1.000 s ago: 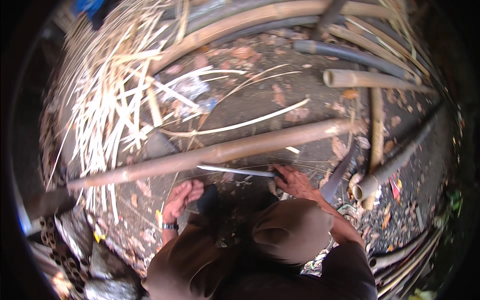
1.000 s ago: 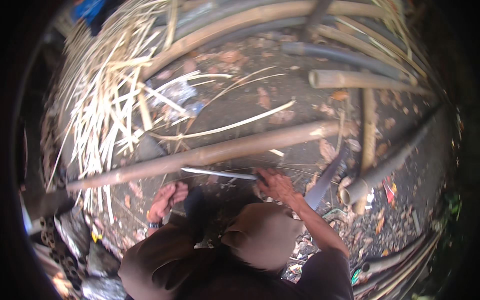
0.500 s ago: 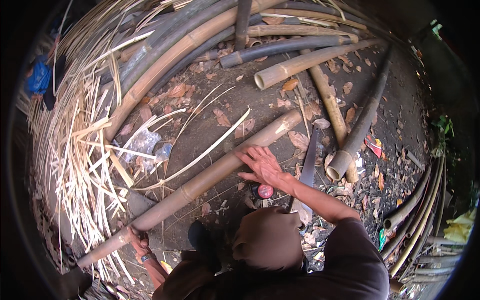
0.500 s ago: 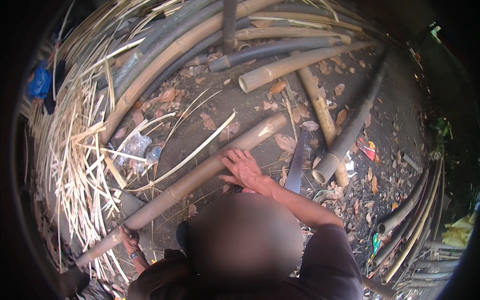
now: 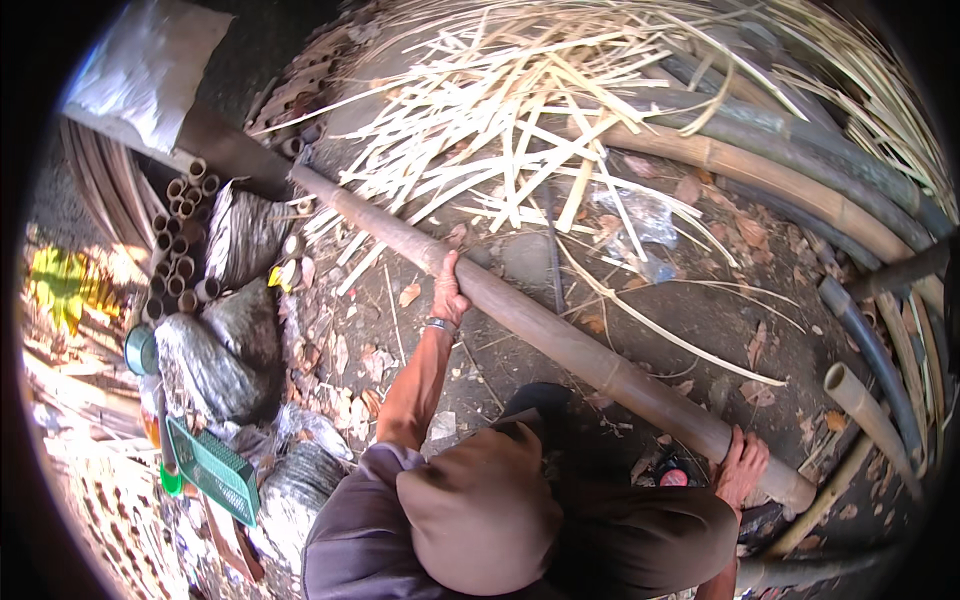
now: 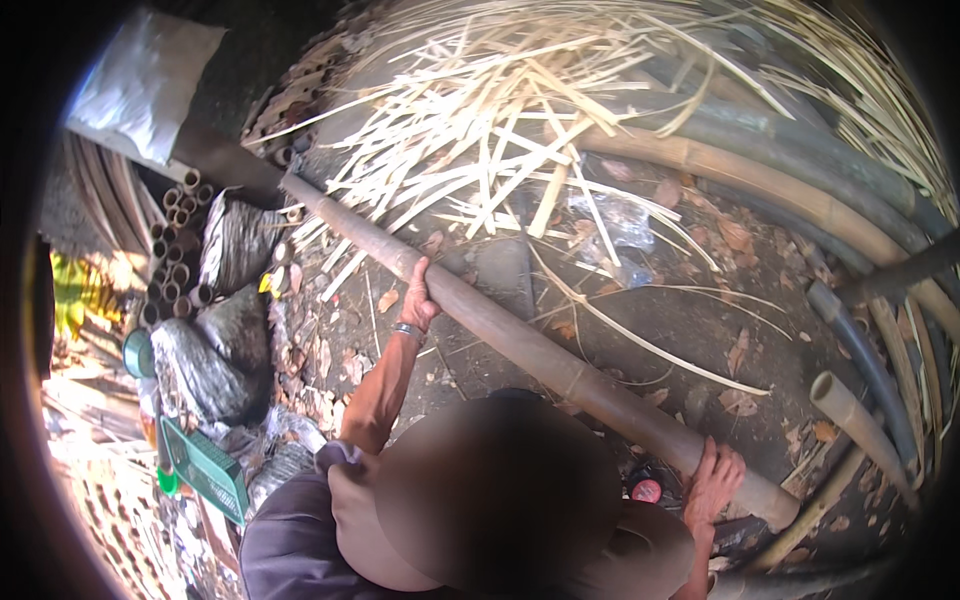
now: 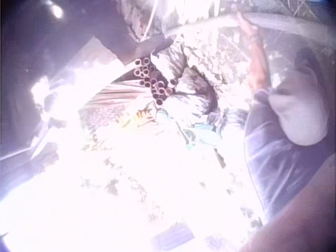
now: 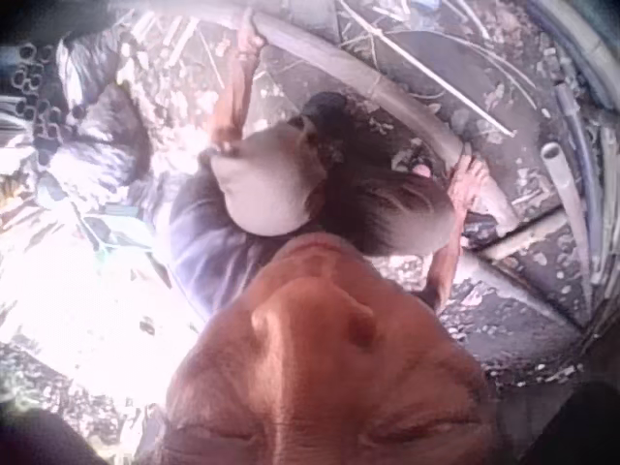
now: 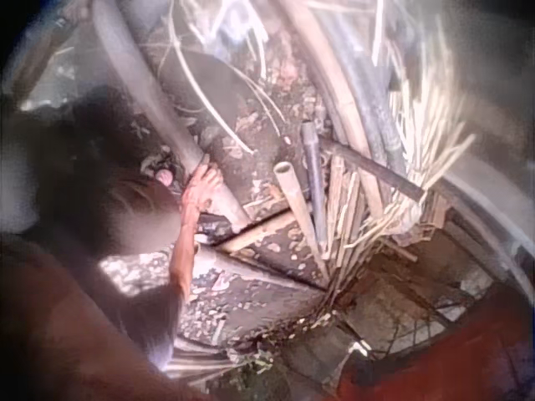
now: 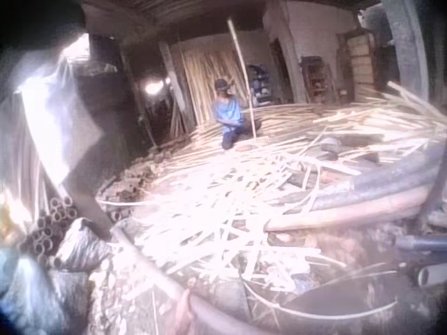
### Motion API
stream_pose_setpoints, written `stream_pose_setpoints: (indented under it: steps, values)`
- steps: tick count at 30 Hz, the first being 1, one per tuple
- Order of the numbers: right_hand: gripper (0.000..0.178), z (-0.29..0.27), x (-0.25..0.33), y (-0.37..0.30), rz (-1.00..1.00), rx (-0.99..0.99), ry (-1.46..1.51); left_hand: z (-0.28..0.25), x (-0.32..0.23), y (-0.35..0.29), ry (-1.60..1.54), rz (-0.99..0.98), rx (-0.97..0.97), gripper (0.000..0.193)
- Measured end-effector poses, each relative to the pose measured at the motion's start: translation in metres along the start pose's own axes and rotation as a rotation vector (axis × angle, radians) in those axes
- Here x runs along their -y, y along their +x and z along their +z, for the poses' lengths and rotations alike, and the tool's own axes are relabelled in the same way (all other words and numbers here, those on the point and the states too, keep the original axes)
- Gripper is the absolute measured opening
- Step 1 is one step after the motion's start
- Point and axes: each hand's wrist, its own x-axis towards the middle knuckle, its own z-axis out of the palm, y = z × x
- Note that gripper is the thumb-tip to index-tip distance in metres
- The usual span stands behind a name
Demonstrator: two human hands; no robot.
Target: The person measures bamboo poles with a tape measure and cuts them with a hand saw. They repeatedly measure, position, and saw through the poles, then place the cut pieces aside.
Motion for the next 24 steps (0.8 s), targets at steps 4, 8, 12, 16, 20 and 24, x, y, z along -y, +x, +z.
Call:
stream_pose_setpoints:
  steps: [4,8,12,16,20,24]
  values:
    - [0.095,-0.038,-0.019,-0.009,0.039,-0.014,-0.099,0.051,0.055,-0.078,-0.267,-0.033,0.139,0.075]
    - [0.094,-0.038,-0.062,-0.012,0.1,-0.031,-0.086,0.127,0.031,-0.143,-0.216,0.137,0.167,0.09]
    - [0.09,-0.048,-0.067,0.007,0.145,-0.111,0.036,0.217,-0.04,-0.203,-0.209,0.314,0.479,0.084]
    - [0.086,-0.029,-0.029,0.026,0.127,-0.146,0.214,0.312,-0.108,-0.225,-0.173,0.402,0.873,0.08]
    - [0.08,-0.048,0.033,0.052,0.145,-0.1,0.441,0.423,-0.165,-0.272,0.124,0.62,0.925,0.066]
    - [0.077,-0.08,0.053,0.082,0.185,-0.186,0.568,0.507,-0.18,-0.343,0.17,0.704,1.081,0.077]
